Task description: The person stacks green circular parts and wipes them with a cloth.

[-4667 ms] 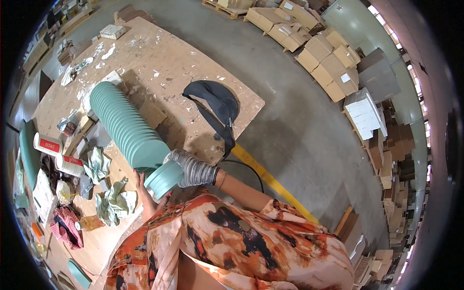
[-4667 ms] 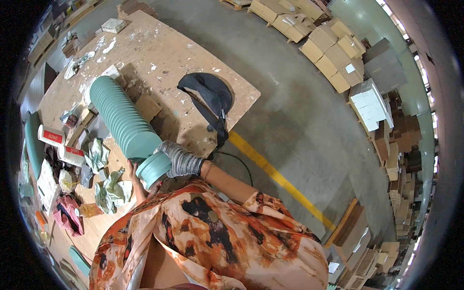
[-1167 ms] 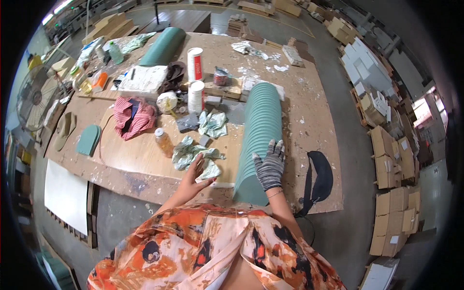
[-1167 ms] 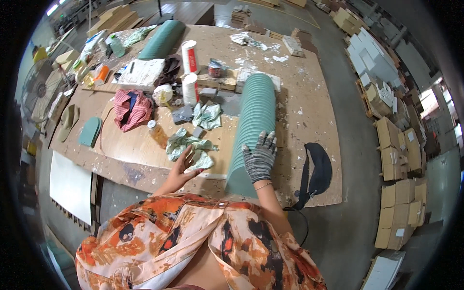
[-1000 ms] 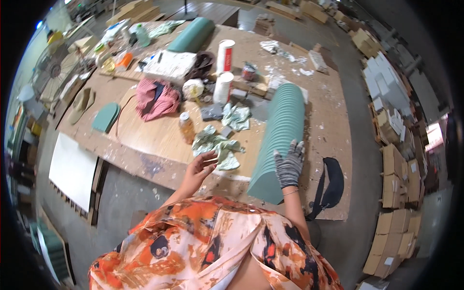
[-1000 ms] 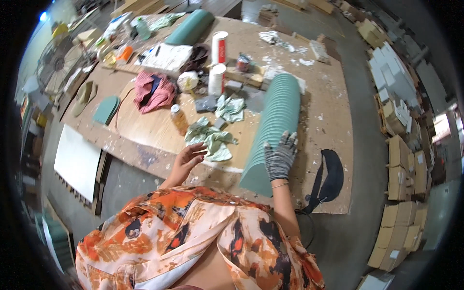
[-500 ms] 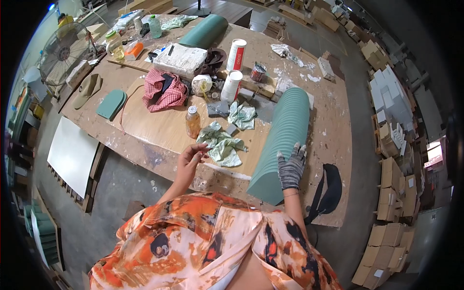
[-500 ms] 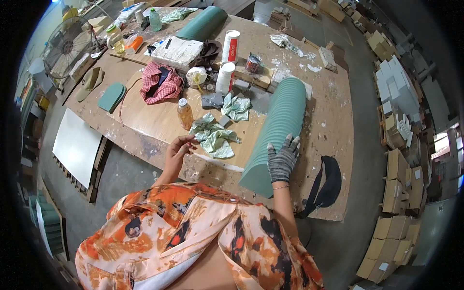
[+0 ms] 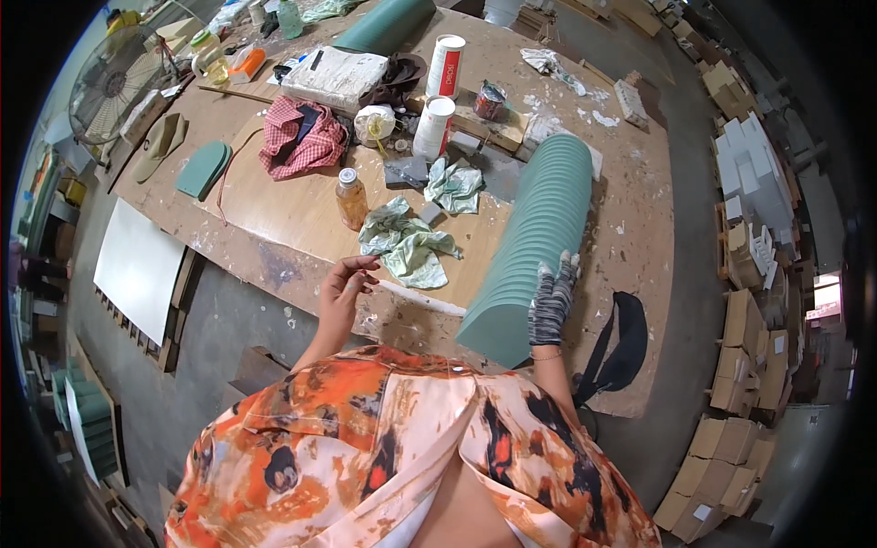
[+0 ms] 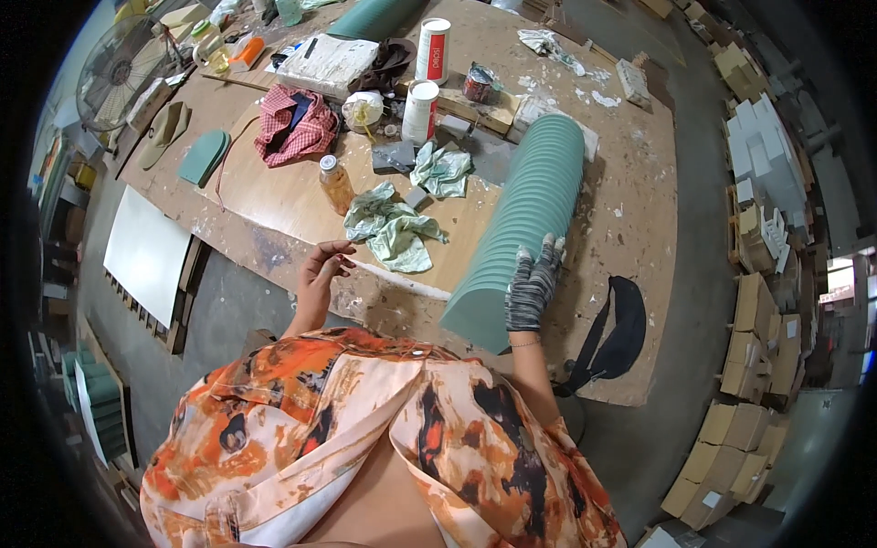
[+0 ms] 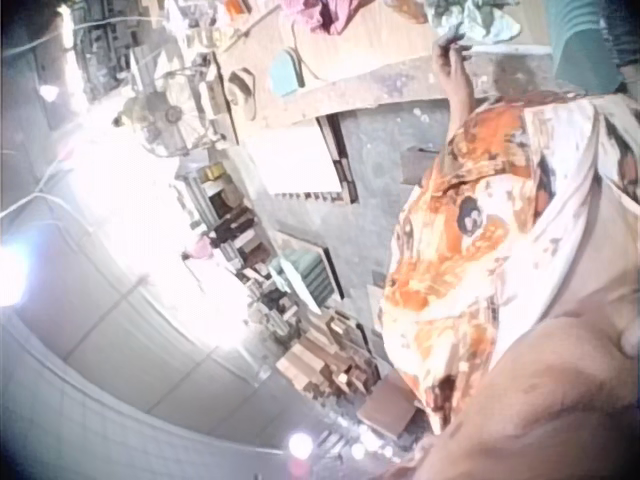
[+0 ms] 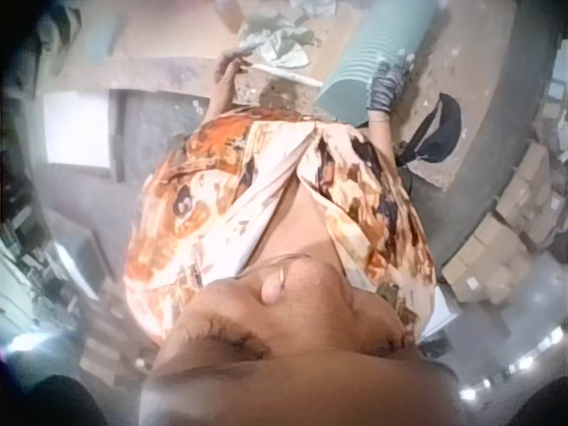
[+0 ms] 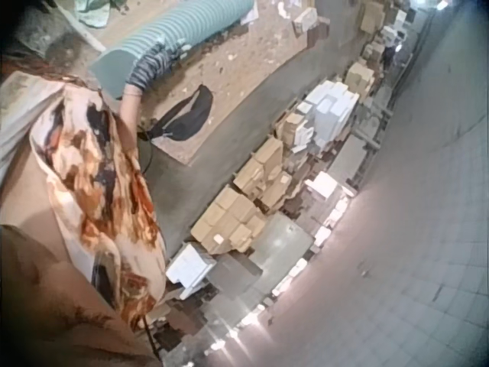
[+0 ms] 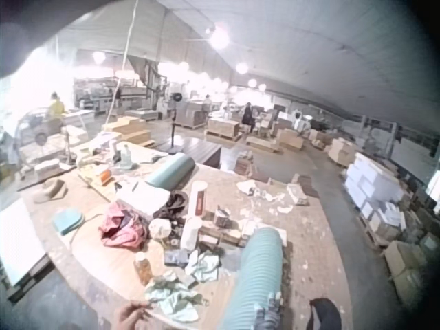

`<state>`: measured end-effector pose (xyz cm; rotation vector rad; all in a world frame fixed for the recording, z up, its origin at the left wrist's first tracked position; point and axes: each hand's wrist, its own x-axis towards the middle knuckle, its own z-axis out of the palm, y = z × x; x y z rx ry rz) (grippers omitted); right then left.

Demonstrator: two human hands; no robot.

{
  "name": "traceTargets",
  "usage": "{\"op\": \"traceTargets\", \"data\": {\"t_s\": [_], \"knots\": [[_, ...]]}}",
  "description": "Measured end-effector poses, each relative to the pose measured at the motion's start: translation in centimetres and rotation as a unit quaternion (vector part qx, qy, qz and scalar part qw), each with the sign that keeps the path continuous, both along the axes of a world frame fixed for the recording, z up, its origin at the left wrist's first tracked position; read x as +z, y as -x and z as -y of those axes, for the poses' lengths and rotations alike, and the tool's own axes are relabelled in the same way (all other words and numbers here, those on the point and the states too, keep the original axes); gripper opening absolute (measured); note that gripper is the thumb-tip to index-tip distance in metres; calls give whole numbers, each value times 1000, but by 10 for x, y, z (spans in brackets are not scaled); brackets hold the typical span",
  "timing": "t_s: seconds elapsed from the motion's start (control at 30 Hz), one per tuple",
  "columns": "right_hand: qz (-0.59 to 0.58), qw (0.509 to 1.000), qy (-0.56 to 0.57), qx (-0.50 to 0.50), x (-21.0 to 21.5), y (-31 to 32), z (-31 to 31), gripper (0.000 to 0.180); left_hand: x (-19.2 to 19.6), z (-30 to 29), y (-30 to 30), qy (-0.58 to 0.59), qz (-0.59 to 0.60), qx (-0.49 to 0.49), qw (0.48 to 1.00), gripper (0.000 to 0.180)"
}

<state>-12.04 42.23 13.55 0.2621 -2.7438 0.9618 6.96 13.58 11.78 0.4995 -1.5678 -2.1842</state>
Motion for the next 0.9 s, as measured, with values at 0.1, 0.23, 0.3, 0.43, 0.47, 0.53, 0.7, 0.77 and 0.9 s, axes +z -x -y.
{"op": "traceTargets", "data": {"t_s": [0.1, 0.23, 0.3, 0.43, 0.47, 0.53, 0.7, 0.77, 0.9], "knots": [[77, 958, 274, 41, -6, 9, -16, 50, 1, -4, -8, 5, 12, 22, 1000, 23], [113, 926, 361, 22, 13, 24, -31, 45, 2, -12, -5, 12, 15, 48, 999, 24], [90, 928, 361, 38, 27, 37, -22, 45, 7, -21, 0, 21, 16, 66, 997, 24], [80, 906, 283, 304, 58, 63, 38, 34, 9, -36, -6, 23, -2, 74, 997, 23], [119, 894, 240, 360, 58, 70, 61, 33, 12, -42, -7, 24, 1, 77, 997, 23], [81, 874, 76, 473, 40, 93, 102, 34, 16, -51, -6, 30, -2, 78, 996, 23], [-15, 780, -314, 541, -17, 115, 192, 31, 27, -47, -14, 63, -21, 140, 988, 20], [-81, 737, -396, 542, -36, 114, 211, 25, 26, -42, -26, 68, 9, 172, 983, 20], [-141, 716, -481, 485, -50, 101, 228, 20, 13, -41, -41, 46, 27, 219, 974, 19]]}}
